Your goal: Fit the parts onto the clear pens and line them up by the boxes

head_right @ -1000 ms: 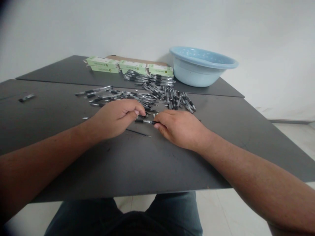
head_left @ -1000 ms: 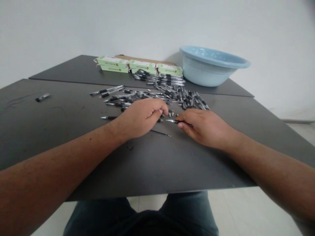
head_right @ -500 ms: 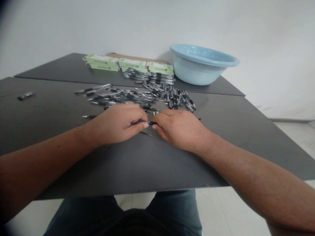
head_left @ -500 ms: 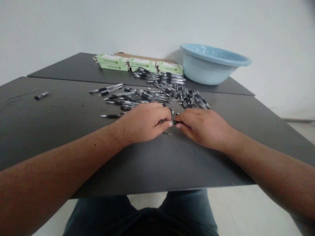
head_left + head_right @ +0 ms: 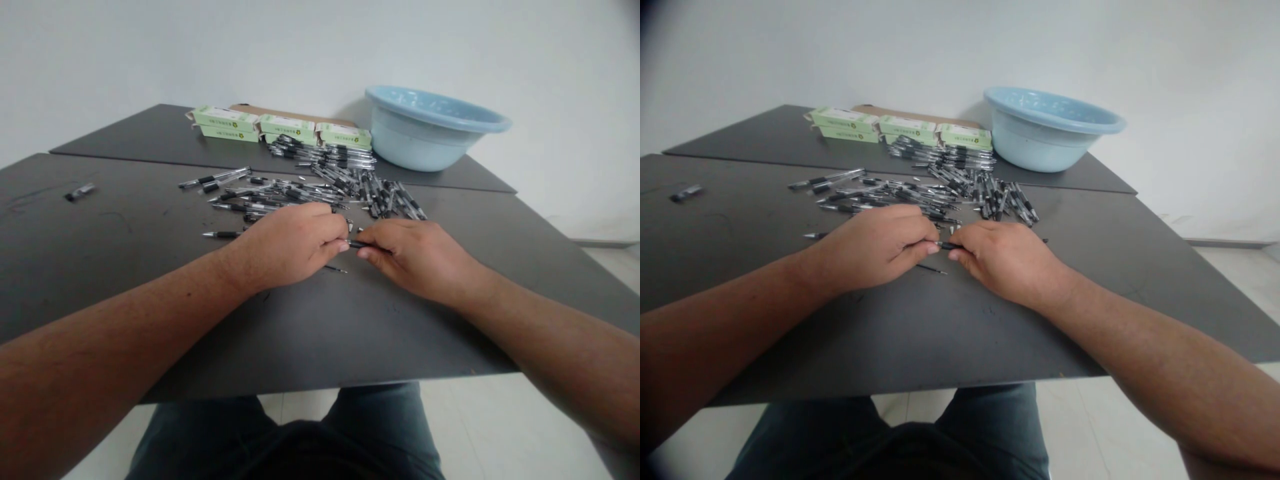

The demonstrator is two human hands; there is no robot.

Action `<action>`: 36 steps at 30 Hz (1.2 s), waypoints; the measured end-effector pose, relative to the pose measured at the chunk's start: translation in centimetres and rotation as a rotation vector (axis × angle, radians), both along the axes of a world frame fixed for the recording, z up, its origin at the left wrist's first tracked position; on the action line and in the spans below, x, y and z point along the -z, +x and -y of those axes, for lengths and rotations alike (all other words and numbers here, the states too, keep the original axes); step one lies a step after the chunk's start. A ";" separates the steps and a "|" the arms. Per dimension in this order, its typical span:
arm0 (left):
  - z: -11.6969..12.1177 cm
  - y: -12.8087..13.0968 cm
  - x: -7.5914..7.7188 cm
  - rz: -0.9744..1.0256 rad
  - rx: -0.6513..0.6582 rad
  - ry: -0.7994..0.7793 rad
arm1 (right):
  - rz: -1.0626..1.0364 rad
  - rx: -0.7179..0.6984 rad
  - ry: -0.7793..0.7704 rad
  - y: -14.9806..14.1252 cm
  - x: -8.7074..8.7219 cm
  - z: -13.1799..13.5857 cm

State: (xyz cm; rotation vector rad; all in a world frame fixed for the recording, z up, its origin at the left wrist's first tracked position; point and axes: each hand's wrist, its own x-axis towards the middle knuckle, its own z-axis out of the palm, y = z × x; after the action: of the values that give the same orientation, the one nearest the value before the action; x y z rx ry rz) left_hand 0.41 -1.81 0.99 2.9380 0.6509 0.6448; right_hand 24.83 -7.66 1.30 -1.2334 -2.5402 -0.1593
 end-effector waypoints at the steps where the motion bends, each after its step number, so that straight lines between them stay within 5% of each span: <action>1: 0.0 0.0 0.0 -0.003 0.008 -0.001 | 0.010 -0.002 -0.004 0.0 0.0 0.0; 36: 0.0 0.1 0.1 -0.020 -0.027 0.018 | -0.070 0.034 0.019 -0.1 0.3 -0.1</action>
State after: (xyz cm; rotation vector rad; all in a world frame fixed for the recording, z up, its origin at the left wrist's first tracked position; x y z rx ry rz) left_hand 0.51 -1.82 0.93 2.9605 0.6919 0.6278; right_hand 24.74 -7.59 1.02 -1.2529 -2.4540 -0.1453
